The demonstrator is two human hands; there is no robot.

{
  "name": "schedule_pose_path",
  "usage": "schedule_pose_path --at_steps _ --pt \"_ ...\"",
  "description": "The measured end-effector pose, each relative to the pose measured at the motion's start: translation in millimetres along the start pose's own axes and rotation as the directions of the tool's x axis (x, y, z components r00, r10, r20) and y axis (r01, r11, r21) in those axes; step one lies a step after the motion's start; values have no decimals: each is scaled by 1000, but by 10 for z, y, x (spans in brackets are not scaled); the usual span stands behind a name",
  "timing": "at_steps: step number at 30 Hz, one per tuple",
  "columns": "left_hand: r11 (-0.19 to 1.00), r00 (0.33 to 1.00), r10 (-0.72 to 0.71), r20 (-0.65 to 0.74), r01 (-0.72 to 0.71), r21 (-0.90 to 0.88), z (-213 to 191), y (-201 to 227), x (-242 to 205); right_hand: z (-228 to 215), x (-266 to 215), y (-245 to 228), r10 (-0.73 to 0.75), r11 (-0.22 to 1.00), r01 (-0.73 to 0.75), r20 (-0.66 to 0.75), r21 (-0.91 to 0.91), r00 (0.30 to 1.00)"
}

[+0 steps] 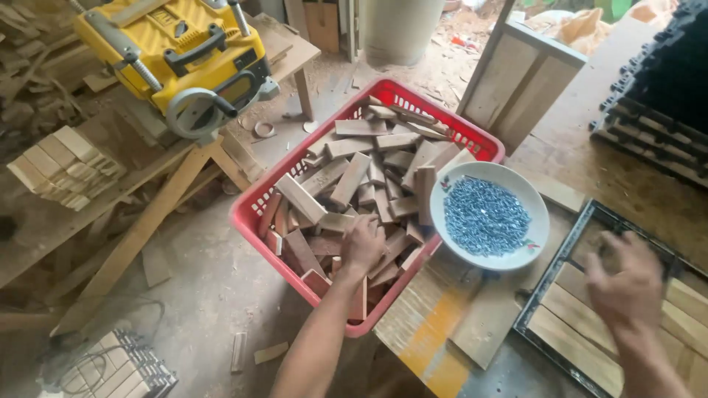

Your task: Assembling wooden floor tiles by placing wooden slats into a plastic grid and fastening them with screws using a power drill.

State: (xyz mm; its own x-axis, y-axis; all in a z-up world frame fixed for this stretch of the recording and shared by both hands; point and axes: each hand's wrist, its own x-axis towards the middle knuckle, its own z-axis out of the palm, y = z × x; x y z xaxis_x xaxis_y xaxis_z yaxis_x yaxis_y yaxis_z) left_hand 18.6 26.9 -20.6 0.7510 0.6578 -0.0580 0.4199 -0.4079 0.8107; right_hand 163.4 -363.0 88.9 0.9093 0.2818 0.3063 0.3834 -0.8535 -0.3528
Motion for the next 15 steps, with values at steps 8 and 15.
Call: schedule_pose_path --at_steps 8,15 --pt "784 918 137 373 -331 526 983 -364 866 738 -752 -1913 -589 761 513 93 396 802" --pt "606 796 340 501 -593 531 1136 -484 1272 1220 -709 -2013 -427 897 326 392 299 815"
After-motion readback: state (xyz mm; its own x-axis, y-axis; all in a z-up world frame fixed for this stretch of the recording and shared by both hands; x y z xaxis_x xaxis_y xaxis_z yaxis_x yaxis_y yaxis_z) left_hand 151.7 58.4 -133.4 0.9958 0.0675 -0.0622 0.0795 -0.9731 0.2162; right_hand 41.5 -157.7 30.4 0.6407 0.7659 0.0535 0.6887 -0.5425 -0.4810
